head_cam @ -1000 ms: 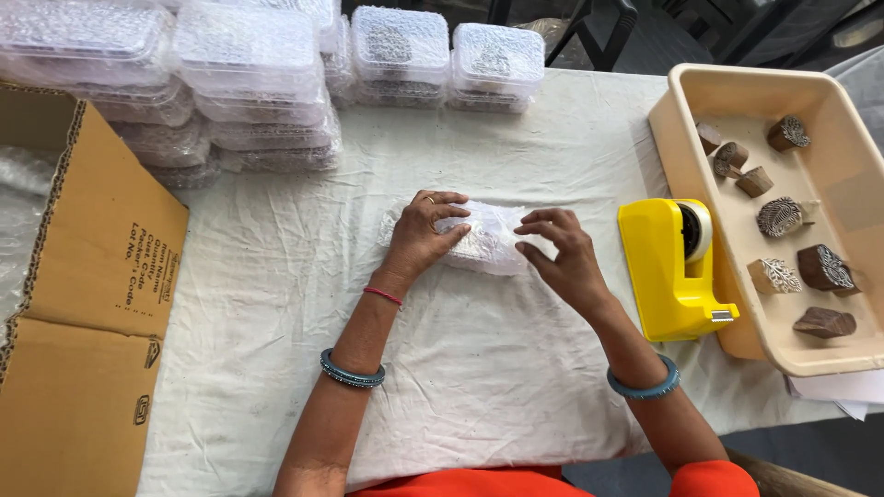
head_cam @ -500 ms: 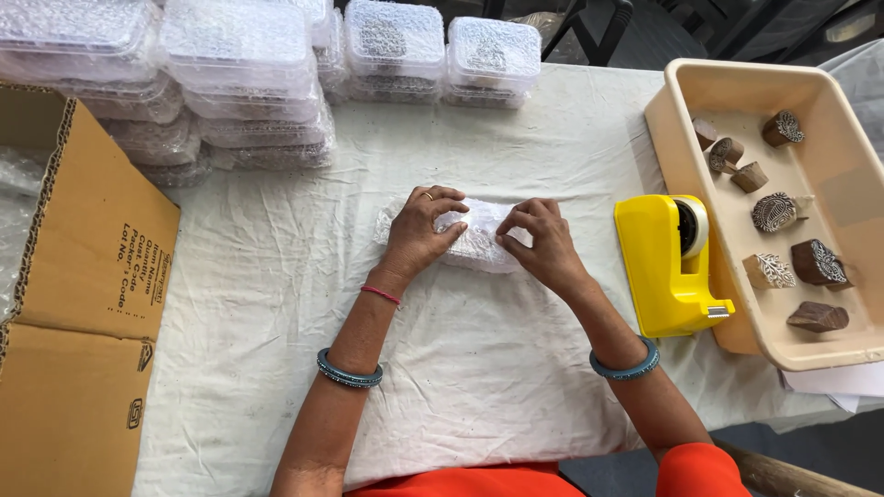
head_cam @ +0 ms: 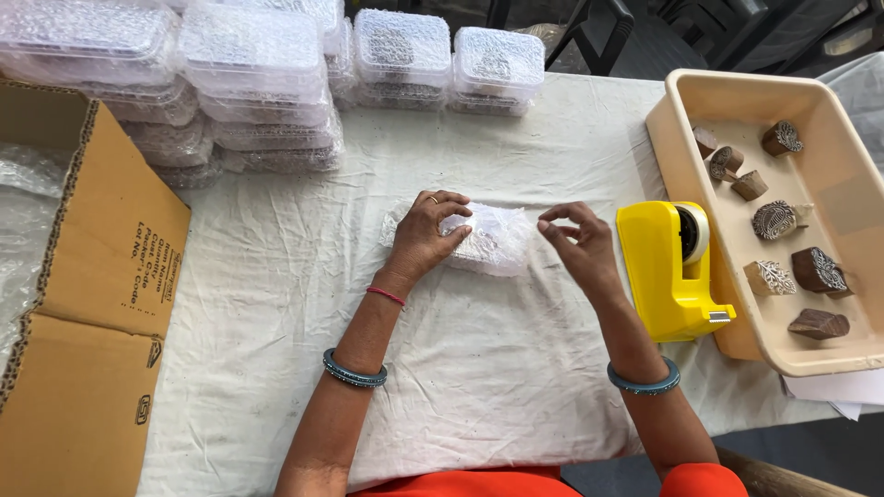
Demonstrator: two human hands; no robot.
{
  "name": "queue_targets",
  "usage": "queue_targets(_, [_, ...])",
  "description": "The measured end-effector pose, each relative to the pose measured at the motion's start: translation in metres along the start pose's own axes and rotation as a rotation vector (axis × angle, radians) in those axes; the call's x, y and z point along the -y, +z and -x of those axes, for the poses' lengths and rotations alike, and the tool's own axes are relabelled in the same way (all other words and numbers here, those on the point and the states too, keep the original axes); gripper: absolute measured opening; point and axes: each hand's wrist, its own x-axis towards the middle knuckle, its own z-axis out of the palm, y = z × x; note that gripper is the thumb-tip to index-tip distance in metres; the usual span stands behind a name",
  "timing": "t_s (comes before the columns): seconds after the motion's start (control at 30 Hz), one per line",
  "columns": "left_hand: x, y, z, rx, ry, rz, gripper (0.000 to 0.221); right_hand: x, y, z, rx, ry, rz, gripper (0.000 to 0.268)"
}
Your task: The person wipes a clear plastic container with a cloth, places a decorative metal object inside, and closes the lid. They then wrap the container in bubble wrap and secure it with tape from a dispenser. The wrapped package is placed into a cardboard box.
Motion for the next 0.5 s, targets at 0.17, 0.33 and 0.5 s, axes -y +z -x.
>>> queue_targets(0.17, [-0.005,-0.004,0.001,-0.036,0.026,-0.032,0.035,0.029,0.038,0.005,0.107,-0.282,0.396,0.041])
queue_targets(0.33, [-0.009,-0.009,-0.001,-0.059,0.090,-0.162,0.064,0.026,0.063,0.000,0.220,-0.402,0.562,0.062])
queue_targets(0.5, [0.005,-0.010,-0.001,-0.102,0.103,-0.042,0.064,0.014,0.071,0.001,0.279,-0.383,0.693,0.049])
